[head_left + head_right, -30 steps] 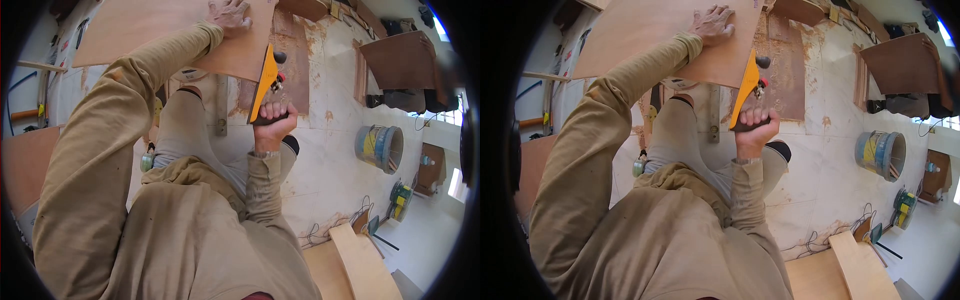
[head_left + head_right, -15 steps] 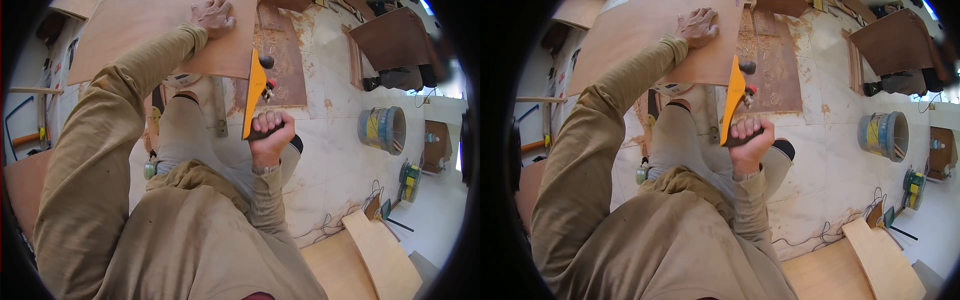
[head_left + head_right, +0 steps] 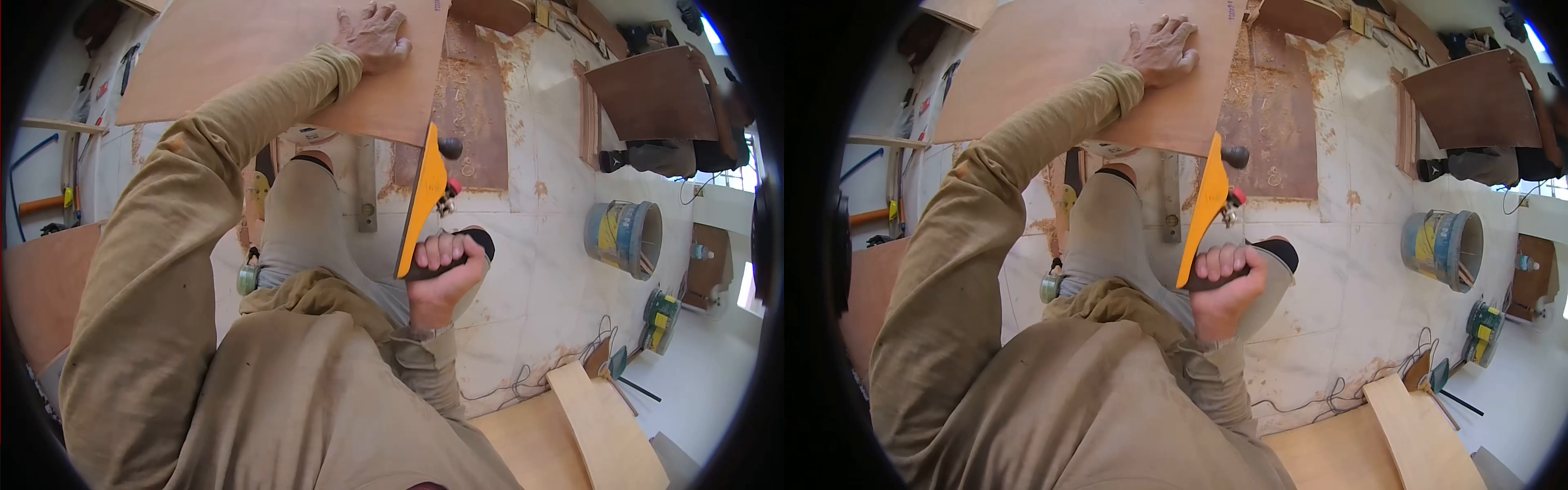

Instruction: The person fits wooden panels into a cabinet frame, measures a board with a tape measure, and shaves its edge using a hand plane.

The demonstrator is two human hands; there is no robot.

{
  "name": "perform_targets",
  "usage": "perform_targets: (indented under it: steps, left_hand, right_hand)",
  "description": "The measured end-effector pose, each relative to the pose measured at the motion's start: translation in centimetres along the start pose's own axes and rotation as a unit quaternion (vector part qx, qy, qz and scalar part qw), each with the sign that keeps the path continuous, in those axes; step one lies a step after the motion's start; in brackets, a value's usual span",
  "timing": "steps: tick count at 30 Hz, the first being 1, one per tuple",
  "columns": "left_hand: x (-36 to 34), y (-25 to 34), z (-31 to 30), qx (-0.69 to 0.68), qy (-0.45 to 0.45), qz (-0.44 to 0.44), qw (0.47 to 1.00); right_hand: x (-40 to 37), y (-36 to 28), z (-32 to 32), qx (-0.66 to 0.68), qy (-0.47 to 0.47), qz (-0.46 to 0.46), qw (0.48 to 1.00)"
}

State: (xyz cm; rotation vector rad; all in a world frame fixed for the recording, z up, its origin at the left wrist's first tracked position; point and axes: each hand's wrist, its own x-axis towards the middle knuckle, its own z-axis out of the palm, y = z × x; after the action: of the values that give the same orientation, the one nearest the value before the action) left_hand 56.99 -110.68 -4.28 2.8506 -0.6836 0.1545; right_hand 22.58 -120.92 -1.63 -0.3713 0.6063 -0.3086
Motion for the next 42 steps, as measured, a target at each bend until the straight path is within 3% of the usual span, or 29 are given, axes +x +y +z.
perform_targets:
  steps: [3,6,10,12,14,16,18,21,23,24,26,29,32,36,42]
  left_hand:
    - [0.1,0.0,0.7,0.019,0.019,0.003,1.0]
    - [0.4,0.0,0.0,0.015,0.01,0.004,1.0]
    - [0.6,-0.3,0.0,0.016,0.001,0.0,1.0]
    - [-0.2,0.5,0.1,0.0,0.008,0.011,1.0]
    - [-0.9,0.6,-1.9,-0.031,0.022,0.009,0.999]
    - [-0.9,0.4,-0.9,-0.012,0.008,0.01,1.0]
    - [0.4,-0.1,-0.6,-0.006,0.005,0.011,1.0]
    - [0.0,0.0,0.0,-0.005,0.002,0.012,1.0]
    - [0.2,-0.3,0.6,0.008,0.023,0.014,1.0]
    - [0.4,-0.3,0.6,0.009,0.024,0.013,1.0]
    - [0.2,-0.3,0.7,0.013,0.019,0.014,1.0]
    - [0.5,-0.3,0.6,-0.003,0.002,0.009,1.0]
    - [0.5,-0.2,0.7,-0.008,0.017,0.009,1.0]
    - [0.6,-0.5,0.5,-0.007,-0.01,0.021,1.0]
    - [0.7,-0.5,1.3,-0.015,0.014,0.012,1.0]
  right_hand:
    - [9.6,-0.1,2.0,0.059,-0.038,0.009,0.997]
    - [7.3,0.0,2.6,0.041,-0.017,-0.005,0.999]
    - [-1.6,-0.1,1.0,0.014,0.013,-0.002,1.0]
    - [2.6,0.1,2.6,0.028,0.047,-0.003,0.999]
    - [8.5,0.1,3.4,0.054,-0.027,-0.016,0.998]
    - [7.4,0.2,3.5,0.046,-0.023,-0.015,0.999]
    - [1.3,0.1,1.9,0.029,0.014,0.004,0.999]
    - [-1.1,0.5,1.2,-0.012,-0.011,-0.009,1.0]
    - [4.6,0.5,2.6,0.023,0.021,-0.012,0.999]
    - [7.4,0.2,3.4,0.03,-0.01,-0.012,0.999]
    - [8.5,0.0,3.5,0.037,-0.014,-0.018,0.999]
    - [0.3,-0.2,1.3,0.01,-0.013,0.0,1.0]
    - [2.4,1.0,1.4,0.012,0.02,-0.018,1.0]
    - [11.5,-0.9,2.3,0.044,-0.058,0.014,0.997]
    - [5.4,0.3,-2.0,0.124,-0.071,0.027,0.989]
